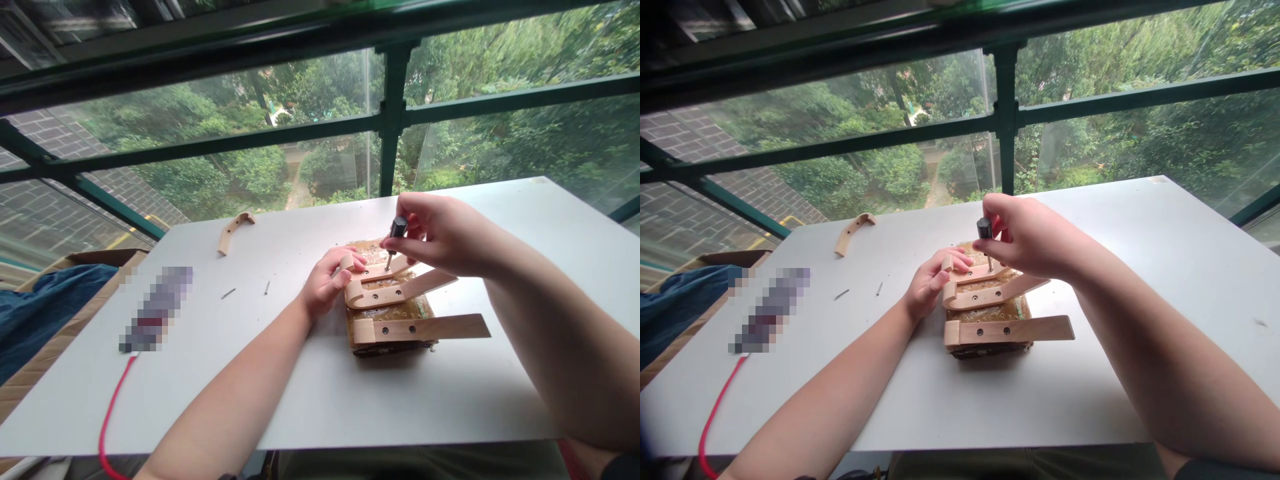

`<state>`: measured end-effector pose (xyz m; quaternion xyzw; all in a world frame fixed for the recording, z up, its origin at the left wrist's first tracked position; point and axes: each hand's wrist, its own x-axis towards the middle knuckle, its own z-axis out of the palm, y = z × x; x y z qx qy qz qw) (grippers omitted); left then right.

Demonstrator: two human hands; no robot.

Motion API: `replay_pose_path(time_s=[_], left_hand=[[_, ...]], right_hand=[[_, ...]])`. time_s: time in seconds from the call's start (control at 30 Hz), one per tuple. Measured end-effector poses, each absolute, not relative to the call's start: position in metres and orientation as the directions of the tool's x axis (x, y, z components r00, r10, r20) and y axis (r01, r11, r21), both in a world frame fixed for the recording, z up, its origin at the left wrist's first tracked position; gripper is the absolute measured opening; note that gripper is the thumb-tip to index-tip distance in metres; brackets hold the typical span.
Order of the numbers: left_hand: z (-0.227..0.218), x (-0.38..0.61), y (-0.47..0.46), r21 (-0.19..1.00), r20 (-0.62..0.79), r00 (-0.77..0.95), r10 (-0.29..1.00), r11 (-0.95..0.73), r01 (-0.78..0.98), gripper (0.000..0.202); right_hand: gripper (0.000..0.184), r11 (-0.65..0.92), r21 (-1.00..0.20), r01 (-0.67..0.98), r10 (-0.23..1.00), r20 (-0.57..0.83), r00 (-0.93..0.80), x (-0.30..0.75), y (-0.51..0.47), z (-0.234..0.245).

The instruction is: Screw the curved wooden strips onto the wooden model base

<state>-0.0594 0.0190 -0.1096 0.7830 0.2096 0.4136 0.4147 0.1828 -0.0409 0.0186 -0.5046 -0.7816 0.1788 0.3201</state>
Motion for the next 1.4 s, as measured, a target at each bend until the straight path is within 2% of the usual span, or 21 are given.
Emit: replay_pose_path(time_s=[0.17,0.33,0.6,0.77,0.97,1.17,1.27,1.4], left_hand=[[-0.110,-0.059,0.019,0.818,0.475,0.572,0.668,-0.576,-0.007,0.037],[-0.111,-0.059,0.020,0.813,0.482,0.571,0.665,-0.583,-0.008,0.037],[-0.111,-0.058,0.020,0.808,0.495,0.571,0.655,-0.588,-0.026,0.036],[-0.110,-0.058,0.020,0.807,0.495,0.577,0.650,-0.590,-0.027,0.035],[-0.111,-0.059,0.020,0.808,0.499,0.571,0.652,-0.588,-0.035,0.035],[-0.112,-0.059,0.020,0.815,0.492,0.570,0.658,-0.578,-0.037,0.035],[-0.113,-0.059,0.021,0.809,0.503,0.568,0.651,-0.587,-0.044,0.035],[-0.112,-0.058,0.020,0.808,0.503,0.567,0.653,-0.588,-0.041,0.036]], right_hand=[[0.028,0.401,-0.572,0.716,0.912,0.321,-0.254,0.182,-0.040,0.021],[0.017,0.396,-0.561,0.727,0.913,0.328,-0.244,0.187,-0.035,0.017],[0.001,0.488,-0.632,0.602,0.873,0.357,-0.333,0.171,-0.039,0.006],[0.004,0.520,-0.631,0.575,0.854,0.373,-0.363,0.170,-0.039,0.005],[0.030,0.495,-0.739,0.456,0.848,0.298,-0.438,0.182,-0.035,0.008],[0.017,0.422,-0.759,0.495,0.877,0.205,-0.435,0.186,-0.036,0.012],[0.008,0.426,-0.740,0.520,0.883,0.216,-0.417,0.189,-0.035,0.012],[0.016,0.456,-0.684,0.569,0.883,0.267,-0.387,0.191,-0.032,0.009]])
